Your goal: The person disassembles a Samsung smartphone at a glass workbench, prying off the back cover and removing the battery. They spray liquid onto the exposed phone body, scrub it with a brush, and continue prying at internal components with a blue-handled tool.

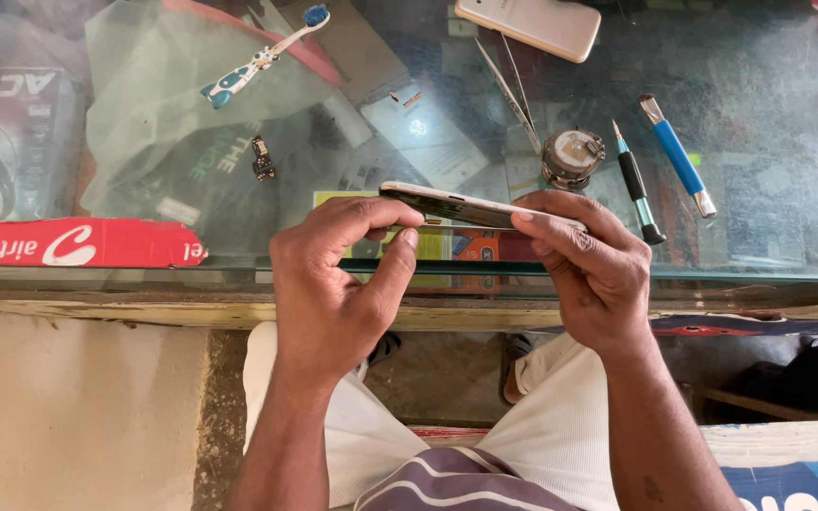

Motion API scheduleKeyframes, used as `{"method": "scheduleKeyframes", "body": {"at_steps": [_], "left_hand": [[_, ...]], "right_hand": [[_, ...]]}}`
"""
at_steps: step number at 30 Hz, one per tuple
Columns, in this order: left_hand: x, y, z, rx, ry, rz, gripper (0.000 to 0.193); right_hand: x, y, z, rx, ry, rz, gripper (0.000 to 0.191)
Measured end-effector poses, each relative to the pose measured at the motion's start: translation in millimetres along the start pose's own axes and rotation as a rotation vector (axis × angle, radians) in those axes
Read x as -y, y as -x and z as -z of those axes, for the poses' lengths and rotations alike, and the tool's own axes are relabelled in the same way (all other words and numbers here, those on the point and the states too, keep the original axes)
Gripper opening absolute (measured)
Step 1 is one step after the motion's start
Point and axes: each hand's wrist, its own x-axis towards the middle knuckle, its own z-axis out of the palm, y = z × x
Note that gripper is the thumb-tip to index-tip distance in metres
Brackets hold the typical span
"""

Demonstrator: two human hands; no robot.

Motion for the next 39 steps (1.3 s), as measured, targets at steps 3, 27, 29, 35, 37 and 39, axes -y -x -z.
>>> {"method": "scheduleKeyframes", "body": {"at_steps": [3, 27, 29, 35, 37, 39], "left_hand": [[-0.2, -2.1, 0.5, 0.021, -0.017, -0.014, 0.016], [-8.5, -11.6, -9.5, -0.061, 0.065, 0.262, 0.011], [-10.2, -11.1, -11.8, -0.075, 0.106, 0.295, 0.011], [-6.7, -7.4, -20.3, -0.156, 0.212, 0.274, 0.009], [-2.8, -7.9, -22.2, -0.165, 0.289, 0.294, 0.009], [0.9, -10.0, -23.7, -0.161, 0.412, 0.343, 0.009]], "right_hand": [[0.4, -0.7, 0.6, 0.005, 0.021, -0.012, 0.029], [3.0, -3.1, 0.9, 0.019, 0.033, -0.023, 0.029], [2.9, -3.0, 1.2, 0.020, 0.032, -0.005, 0.029], [3.1, -2.8, 1.3, 0.020, 0.027, 0.002, 0.029], [3.2, -2.7, 1.1, 0.019, 0.025, 0.000, 0.030], [3.2, -2.7, 0.9, 0.018, 0.016, -0.009, 0.030]]}}
